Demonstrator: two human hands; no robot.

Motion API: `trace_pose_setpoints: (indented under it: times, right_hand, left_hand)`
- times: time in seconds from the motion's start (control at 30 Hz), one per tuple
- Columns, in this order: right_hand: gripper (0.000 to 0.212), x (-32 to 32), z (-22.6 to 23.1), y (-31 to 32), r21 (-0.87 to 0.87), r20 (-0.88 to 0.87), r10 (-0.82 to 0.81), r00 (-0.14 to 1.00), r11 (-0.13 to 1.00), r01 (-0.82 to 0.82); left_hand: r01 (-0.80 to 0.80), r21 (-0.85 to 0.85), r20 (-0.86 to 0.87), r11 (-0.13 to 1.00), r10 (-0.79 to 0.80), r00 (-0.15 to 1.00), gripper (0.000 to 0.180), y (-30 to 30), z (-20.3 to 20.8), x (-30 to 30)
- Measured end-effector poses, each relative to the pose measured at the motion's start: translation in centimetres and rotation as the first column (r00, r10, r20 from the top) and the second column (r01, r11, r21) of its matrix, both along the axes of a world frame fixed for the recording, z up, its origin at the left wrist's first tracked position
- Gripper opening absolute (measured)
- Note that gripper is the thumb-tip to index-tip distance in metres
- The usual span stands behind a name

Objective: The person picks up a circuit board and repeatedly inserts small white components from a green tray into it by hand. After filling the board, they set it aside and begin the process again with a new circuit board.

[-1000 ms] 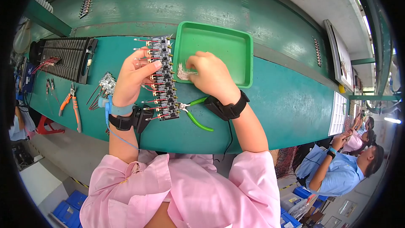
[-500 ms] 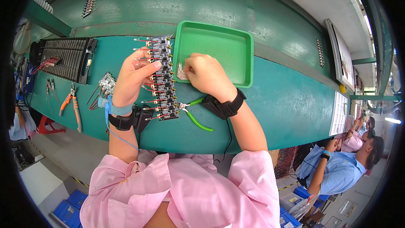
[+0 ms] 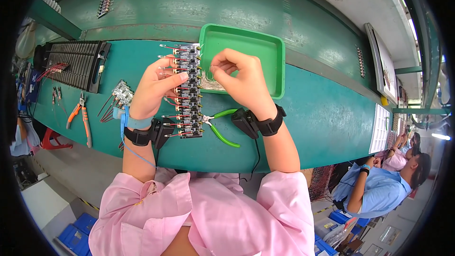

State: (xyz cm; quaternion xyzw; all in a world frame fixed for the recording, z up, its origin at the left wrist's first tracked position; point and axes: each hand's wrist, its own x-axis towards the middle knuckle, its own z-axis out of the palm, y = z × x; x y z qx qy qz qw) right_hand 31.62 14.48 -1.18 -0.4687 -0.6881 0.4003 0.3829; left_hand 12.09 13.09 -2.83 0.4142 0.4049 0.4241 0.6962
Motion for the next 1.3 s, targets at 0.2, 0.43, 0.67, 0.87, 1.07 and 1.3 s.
trace_pose_setpoints:
  times: [0.2, 0.43, 0.67, 0.87, 1.07, 1.3]
  right_hand:
    - [0.004, -0.6, -0.1, -0.7, 0.099, -0.146, 0.019, 0.989, 0.995, -0.004]
    - [0.01, -1.0, -0.1, -0.9, 0.297, 0.008, 0.024, 1.0, 0.955, -0.026]
    - [0.011, -1.2, -0.2, -1.3, 0.376, 0.038, -0.032, 0.999, 0.926, 0.015]
    - [0.012, -1.4, -0.2, -1.4, 0.411, 0.043, -0.045, 0.998, 0.911, 0.024]
    - [0.012, -1.6, -0.3, -1.4, 0.455, 0.05, -0.067, 0.996, 0.89, 0.037]
    - [0.012, -1.6, -0.2, -1.4, 0.459, 0.048, -0.072, 0.996, 0.888, 0.041]
  left_hand:
    - [0.014, -0.014, 0.0, 1.0, -0.014, 1.0, 0.02, -0.1, 0.1, 0.0]
    - [0.019, 0.0, 0.025, 1.0, -0.019, 1.0, 0.019, 0.0, -0.2, 0.0]
    - [0.015, 0.004, 0.032, 1.0, -0.016, 0.999, 0.019, -0.1, -0.2, -0.1]
    - [0.024, 0.004, 0.041, 1.0, -0.024, 0.999, 0.018, -0.1, 0.0, 0.0]
    - [0.015, 0.01, 0.051, 1.0, -0.015, 0.999, 0.018, -0.1, -0.4, 0.0]
    - [0.018, 0.025, 0.039, 1.0, -0.019, 0.999, 0.019, -0.1, -0.1, 0.0]
